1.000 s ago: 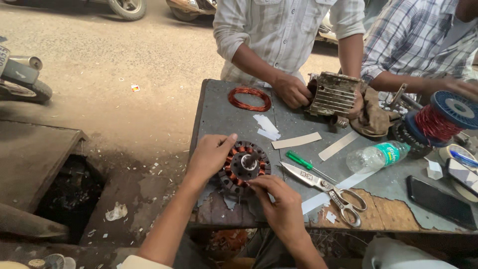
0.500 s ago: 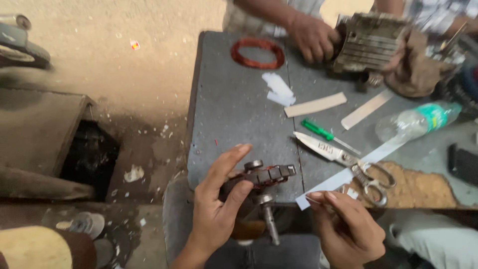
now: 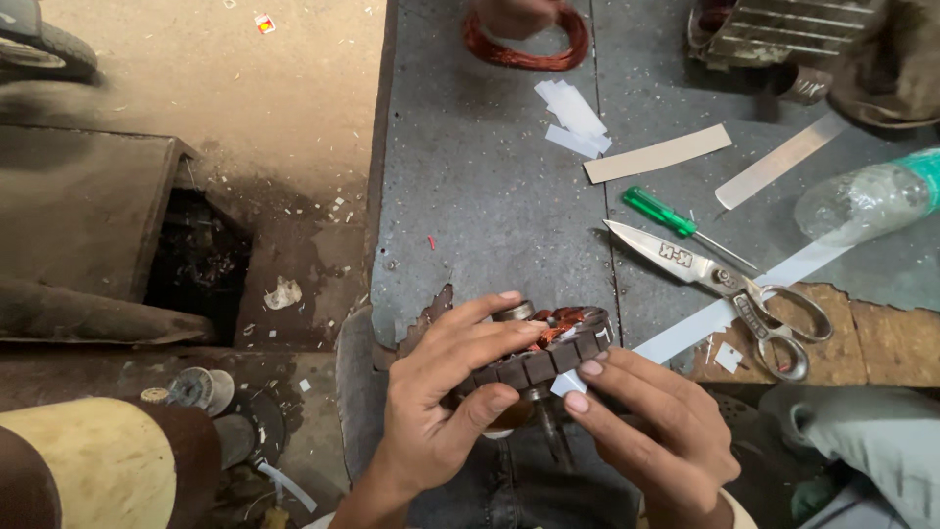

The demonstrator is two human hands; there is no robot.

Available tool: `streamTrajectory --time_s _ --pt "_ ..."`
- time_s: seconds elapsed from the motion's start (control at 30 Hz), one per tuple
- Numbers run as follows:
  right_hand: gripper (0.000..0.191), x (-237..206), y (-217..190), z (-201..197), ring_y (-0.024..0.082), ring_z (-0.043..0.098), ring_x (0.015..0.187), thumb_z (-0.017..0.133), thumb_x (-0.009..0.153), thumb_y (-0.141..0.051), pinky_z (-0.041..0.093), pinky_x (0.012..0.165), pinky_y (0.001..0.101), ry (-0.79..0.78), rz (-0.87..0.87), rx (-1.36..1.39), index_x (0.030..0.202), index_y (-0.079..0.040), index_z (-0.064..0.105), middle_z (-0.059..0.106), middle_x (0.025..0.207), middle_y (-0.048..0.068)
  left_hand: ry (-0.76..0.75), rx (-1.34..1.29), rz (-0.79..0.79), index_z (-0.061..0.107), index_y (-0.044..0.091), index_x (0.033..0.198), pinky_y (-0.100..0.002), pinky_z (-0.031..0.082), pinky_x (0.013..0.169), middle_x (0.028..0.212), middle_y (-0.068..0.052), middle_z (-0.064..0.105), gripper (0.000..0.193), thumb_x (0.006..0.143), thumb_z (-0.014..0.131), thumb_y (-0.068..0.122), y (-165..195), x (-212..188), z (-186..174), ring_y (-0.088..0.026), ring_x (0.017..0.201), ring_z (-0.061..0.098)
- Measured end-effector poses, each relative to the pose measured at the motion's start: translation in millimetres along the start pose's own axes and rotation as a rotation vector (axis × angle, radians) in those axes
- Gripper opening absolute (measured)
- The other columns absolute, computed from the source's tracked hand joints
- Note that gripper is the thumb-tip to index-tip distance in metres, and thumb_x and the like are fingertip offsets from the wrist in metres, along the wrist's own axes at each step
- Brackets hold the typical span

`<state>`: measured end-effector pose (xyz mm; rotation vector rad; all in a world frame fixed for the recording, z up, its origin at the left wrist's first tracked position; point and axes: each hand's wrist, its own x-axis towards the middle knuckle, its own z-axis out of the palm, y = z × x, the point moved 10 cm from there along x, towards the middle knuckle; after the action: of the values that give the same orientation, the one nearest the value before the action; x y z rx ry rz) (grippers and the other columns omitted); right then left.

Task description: The person inserts white insulating strips into the slots of a motor stator using a green screwdriver. They repeatedly cut strips from a roll using scissors and place them between the copper windings.

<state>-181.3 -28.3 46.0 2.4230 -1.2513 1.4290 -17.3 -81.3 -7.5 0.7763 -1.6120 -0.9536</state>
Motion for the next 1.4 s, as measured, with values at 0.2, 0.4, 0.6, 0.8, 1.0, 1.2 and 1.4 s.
streamTrajectory --time_s 0.2,0.4,0.6,0.8,1.0,1.2,1.4 --pt "0.024 1 9 -2 0.028 0.075 0.093 0.079 0.073 0.004 0.062 0.082 0.0327 0.043 0.098 0.065 0.094 -0.007 0.076 0.074 0.093 0.01 -0.01 0.015 0.05 0.069 0.004 0.132 -0.045 0.051 0.12 0.129 -0.009 0.076 0.047 0.105 0.065 0.043 0 0 2 -0.034 0.137 0.066" --pt "0.029 1 23 -3 0.026 0.074 0.084 0.083 0.066 0.004 0.061 0.076 0.0332 0.103 0.126 0.155 0.092 -0.007 0.076 0.072 0.086 0.009 -0.041 0.081 0.087 0.069 0.007 0.132 -0.041 0.052 0.116 0.128 -0.007 0.074 0.045 0.099 0.071 0.037 9 8 7 -0.032 0.135 0.065" --pt "0.029 17 9 -1 0.029 0.075 0.086 0.077 0.067 -0.009 0.063 0.079 0.0361 -0.011 -0.086 0.164 0.095 -0.003 0.075 0.071 0.088 0.011 -0.054 0.061 0.07 0.071 0.009 0.124 -0.041 0.055 0.117 0.129 -0.008 0.075 0.041 0.086 0.086 0.008 12 19 8 -0.032 0.135 0.068" --pt "0.024 28 -9 6 0.035 0.074 0.089 0.076 0.07 -0.003 0.062 0.081 0.045 -0.24 -0.158 -0.048 0.094 -0.002 0.076 0.072 0.091 0.017 -0.064 0.001 0.007 0.072 0.007 0.121 -0.04 0.055 0.115 0.126 -0.008 0.076 0.041 0.083 0.084 0.004 11 25 12 -0.031 0.134 0.069" --pt "0.022 22 1 0 0.03 0.075 0.087 0.082 0.074 -0.004 0.06 0.073 0.0324 -0.128 -0.115 -0.016 0.095 -0.004 0.076 0.071 0.09 0.014 -0.054 0.013 -0.036 0.074 0.008 0.118 -0.037 0.055 0.112 0.124 -0.006 0.077 0.039 0.081 0.084 0.003 12 28 16 -0.027 0.132 0.07" --pt "0.023 16 5 -2 0.028 0.074 0.088 0.081 0.075 -0.002 0.059 0.073 0.0314 -0.149 -0.072 -0.024 0.097 -0.005 0.077 0.07 0.092 0.012 -0.039 0.034 -0.057 0.074 0.007 0.117 -0.037 0.055 0.111 0.123 -0.007 0.077 0.039 0.079 0.084 0.002 14 27 17 -0.027 0.132 0.069" --pt "0.03 15 -3 -1 0.036 0.073 0.098 0.077 0.075 0.002 0.061 0.081 0.0383 -0.261 -0.162 -0.109 0.105 -0.001 0.075 0.07 0.102 0.018 -0.046 0.055 -0.05 0.072 0.006 0.119 -0.039 0.053 0.112 0.125 -0.008 0.076 0.044 0.076 0.083 0.001 15 27 21 -0.029 0.133 0.068"
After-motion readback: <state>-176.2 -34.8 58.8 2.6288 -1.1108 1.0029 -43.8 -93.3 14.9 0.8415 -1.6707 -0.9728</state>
